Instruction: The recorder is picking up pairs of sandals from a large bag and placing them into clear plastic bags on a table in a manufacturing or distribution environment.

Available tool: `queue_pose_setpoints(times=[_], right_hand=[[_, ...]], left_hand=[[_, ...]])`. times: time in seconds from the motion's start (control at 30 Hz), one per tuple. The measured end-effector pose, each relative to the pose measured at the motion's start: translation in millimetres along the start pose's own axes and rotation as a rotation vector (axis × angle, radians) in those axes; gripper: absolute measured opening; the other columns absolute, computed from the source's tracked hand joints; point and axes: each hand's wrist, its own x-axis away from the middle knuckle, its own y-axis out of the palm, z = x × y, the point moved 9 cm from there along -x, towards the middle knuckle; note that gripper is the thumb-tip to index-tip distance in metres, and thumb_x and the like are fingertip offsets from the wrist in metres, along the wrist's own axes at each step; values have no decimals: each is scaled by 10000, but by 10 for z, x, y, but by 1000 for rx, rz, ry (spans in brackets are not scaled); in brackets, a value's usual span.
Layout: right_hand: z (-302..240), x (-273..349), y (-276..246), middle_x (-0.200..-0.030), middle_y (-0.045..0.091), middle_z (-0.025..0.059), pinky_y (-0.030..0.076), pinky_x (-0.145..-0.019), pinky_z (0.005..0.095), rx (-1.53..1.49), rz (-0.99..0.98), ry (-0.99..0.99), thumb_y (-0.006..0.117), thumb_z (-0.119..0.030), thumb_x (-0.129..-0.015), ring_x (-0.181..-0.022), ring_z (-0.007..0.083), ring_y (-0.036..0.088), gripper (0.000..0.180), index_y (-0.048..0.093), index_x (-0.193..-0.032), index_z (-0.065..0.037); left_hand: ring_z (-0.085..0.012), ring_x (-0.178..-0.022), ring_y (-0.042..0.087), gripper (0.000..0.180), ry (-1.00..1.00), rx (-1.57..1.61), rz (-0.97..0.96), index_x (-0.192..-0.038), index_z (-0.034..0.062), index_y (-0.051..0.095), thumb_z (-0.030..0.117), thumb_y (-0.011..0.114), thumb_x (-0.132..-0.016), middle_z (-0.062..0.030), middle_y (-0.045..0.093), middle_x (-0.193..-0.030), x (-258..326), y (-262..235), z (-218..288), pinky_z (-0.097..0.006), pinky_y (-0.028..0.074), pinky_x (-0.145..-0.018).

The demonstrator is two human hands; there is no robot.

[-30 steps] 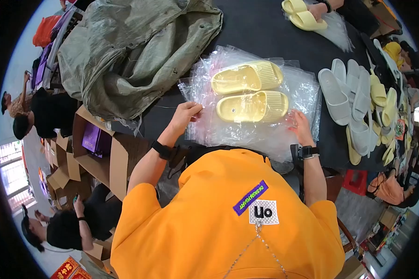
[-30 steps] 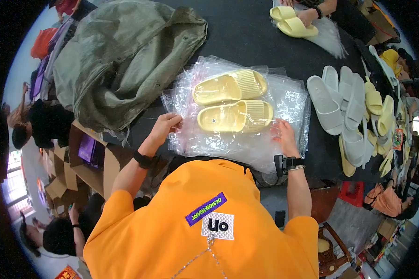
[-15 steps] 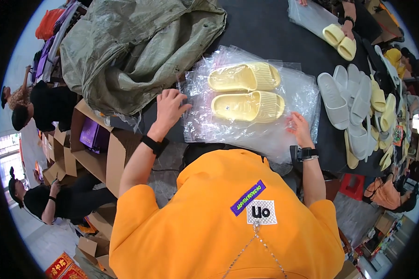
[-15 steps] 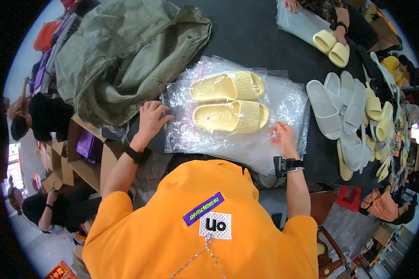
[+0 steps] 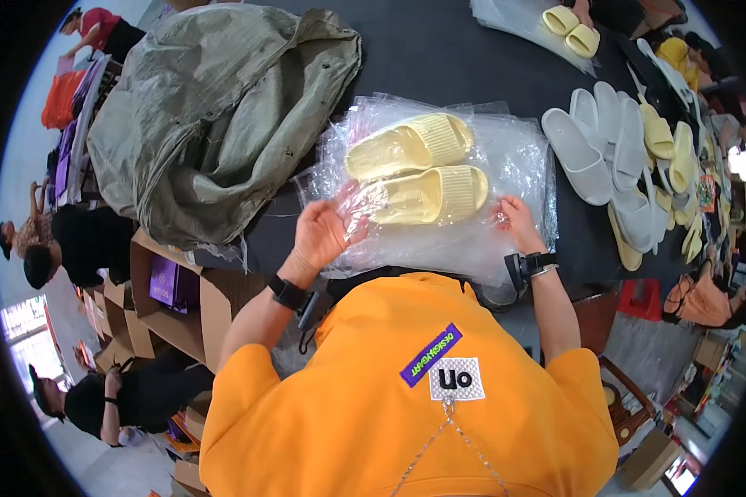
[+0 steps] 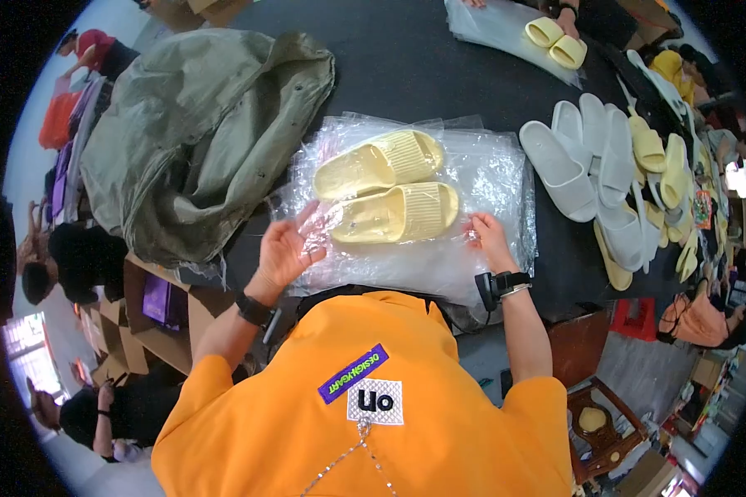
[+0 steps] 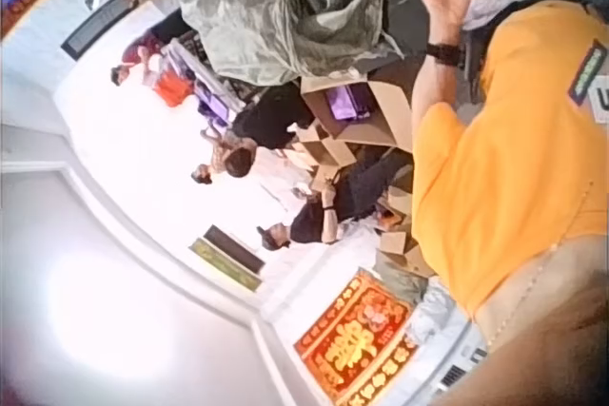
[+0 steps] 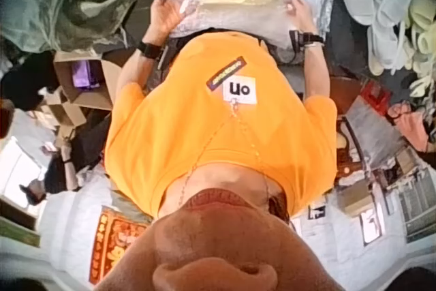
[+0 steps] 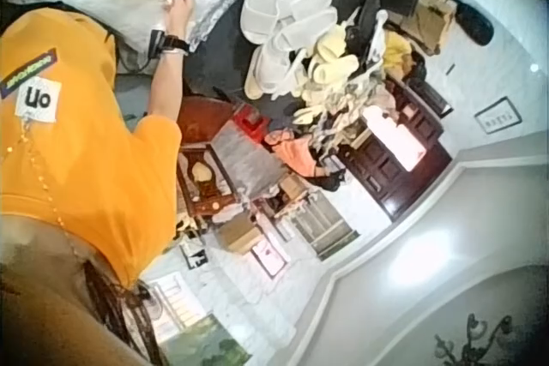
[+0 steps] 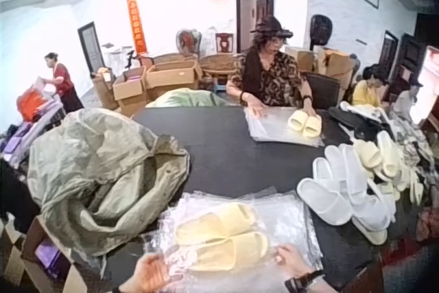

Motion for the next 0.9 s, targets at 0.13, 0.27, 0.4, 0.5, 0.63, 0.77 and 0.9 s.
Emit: queue_pose_setpoints(times=[0.13,0.27,0.4,0.5,0.63,0.77,0.9], right_hand=[[-20,-5,3,-860,597,10,426,-580,215,10,5,3,448,-220,-902,-722,77,543,199,537,-1027,-94],[-50,14,16,-862,597,11,417,-581,213,20,13,10,469,-226,-893,-719,76,542,199,541,-1021,-93],[-80,70,60,-843,590,3,413,-584,210,10,-17,-7,498,-222,-881,-720,76,544,193,543,-1017,-92],[-118,157,128,-832,585,13,431,-599,215,21,-52,-7,509,-183,-874,-721,85,551,201,530,-1041,-74],[-194,327,0,-806,586,29,452,-624,222,59,1,-89,523,-126,-858,-717,98,562,231,506,-1076,-50],[-268,508,-42,-753,583,37,463,-637,228,30,15,-117,556,-79,-825,-703,113,574,336,458,-1145,-41],[-296,556,146,-836,583,47,464,-648,256,119,-197,4,587,-176,-817,-752,125,563,458,406,-1226,-77]], left_hand=[[-281,-874,558,458,-346,-682,113,-1290,73,376,211,468,-863,-141,560,-1096,-174,-502,-253,-388,474,-705],[-314,-959,508,526,398,-2245,-360,-1286,91,385,251,555,-815,-120,542,-1102,-735,-32,-169,-425,420,-759],[-331,-1039,429,480,714,-2388,-119,-1154,107,475,284,630,-736,-116,499,-1097,-1186,267,-282,-485,333,-847],[-313,-1034,429,345,786,-2446,-59,-992,93,527,272,635,-717,-103,506,-1030,-1320,300,-457,-493,329,-850],[-271,-1050,438,293,607,-2495,5,-1001,110,525,245,581,-747,-65,508,-1060,-1414,124,-382,-481,314,-881],[-265,-1038,455,218,697,-2510,-125,-957,124,561,220,530,-764,-73,529,-1063,-1170,-110,-261,-478,314,-863],[-291,-917,517,171,695,-2415,-140,-857,94,602,137,538,-704,-110,569,-901,-1086,-33,-209,-420,377,-800]])
